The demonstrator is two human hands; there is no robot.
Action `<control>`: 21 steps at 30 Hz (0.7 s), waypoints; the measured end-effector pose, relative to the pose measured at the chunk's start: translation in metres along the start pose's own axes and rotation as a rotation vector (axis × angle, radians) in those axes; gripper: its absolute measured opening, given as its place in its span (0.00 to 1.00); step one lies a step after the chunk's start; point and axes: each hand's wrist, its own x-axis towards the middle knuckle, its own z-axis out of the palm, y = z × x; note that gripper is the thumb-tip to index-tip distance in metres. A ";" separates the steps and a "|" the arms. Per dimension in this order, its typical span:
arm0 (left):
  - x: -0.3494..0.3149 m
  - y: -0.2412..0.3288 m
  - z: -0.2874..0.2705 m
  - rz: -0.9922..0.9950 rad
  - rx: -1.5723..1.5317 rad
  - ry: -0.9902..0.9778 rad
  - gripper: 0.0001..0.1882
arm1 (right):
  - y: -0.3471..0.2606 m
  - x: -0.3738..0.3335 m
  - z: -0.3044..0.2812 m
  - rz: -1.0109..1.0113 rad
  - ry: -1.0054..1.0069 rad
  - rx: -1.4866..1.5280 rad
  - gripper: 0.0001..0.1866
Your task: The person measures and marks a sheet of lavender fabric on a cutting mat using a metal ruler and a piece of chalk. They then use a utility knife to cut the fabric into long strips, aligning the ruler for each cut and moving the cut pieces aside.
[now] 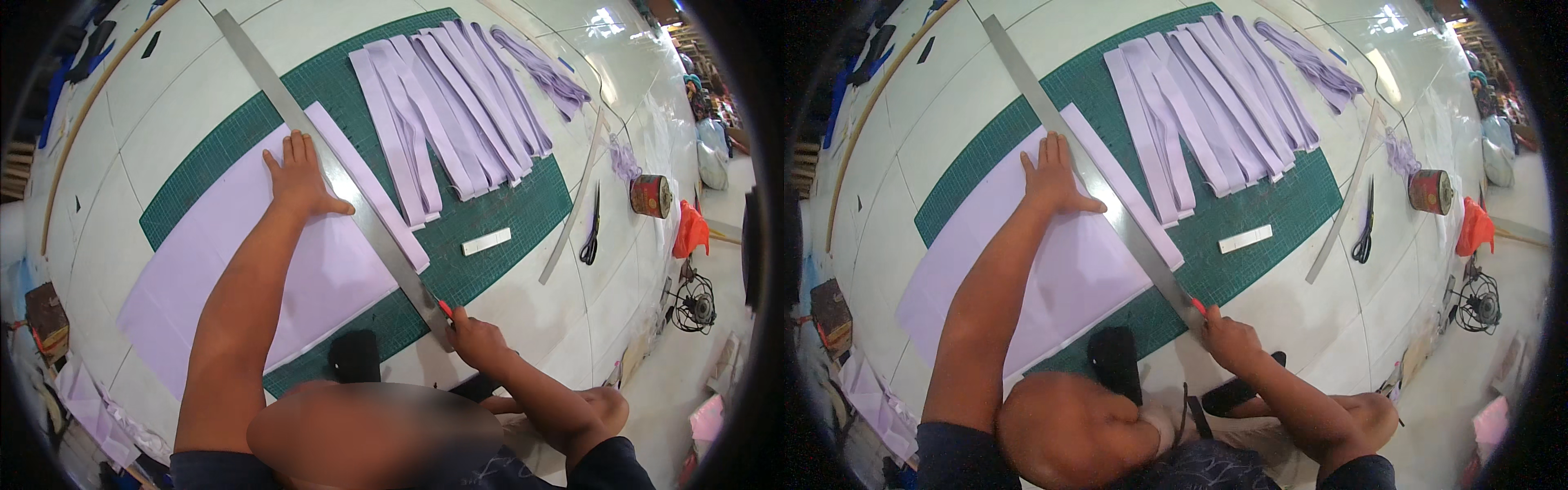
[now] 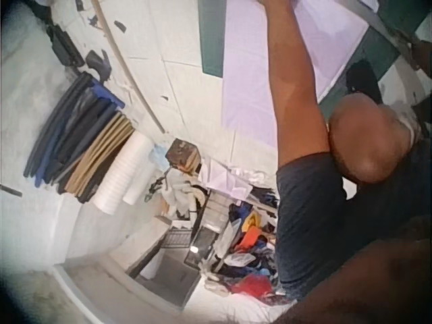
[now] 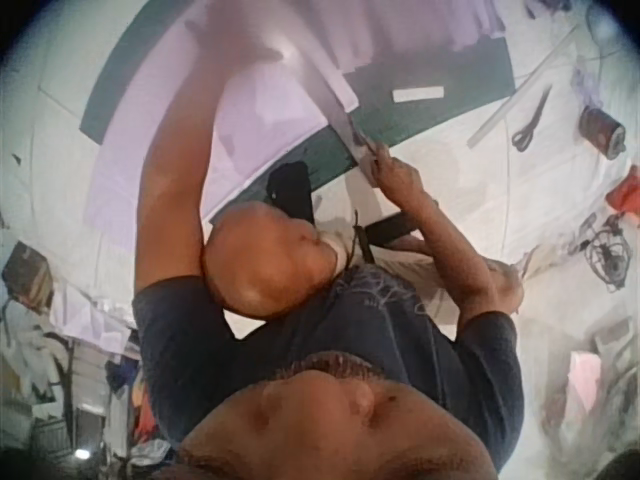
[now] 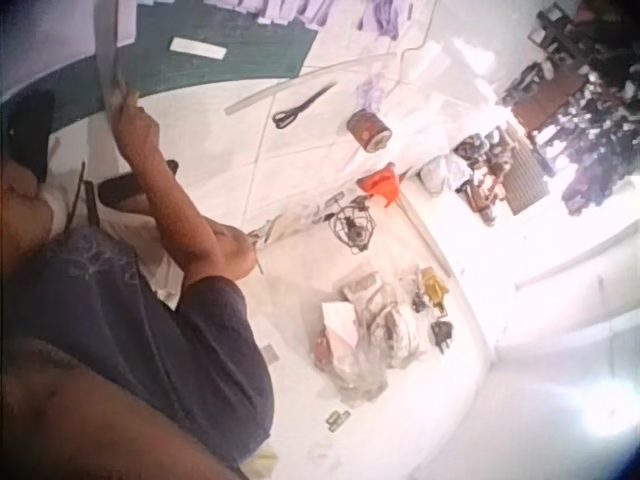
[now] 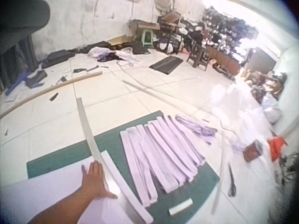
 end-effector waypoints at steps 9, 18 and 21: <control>-0.001 -0.003 -0.004 -0.001 0.013 0.007 0.82 | -0.106 0.118 -0.102 -0.281 0.445 0.183 0.15; -0.001 -0.007 0.011 0.001 0.047 0.051 0.80 | -0.212 0.226 -0.137 -0.283 0.476 0.266 0.17; -0.004 -0.007 0.005 0.006 0.033 0.040 0.79 | -0.209 0.238 -0.136 -0.273 0.487 0.244 0.16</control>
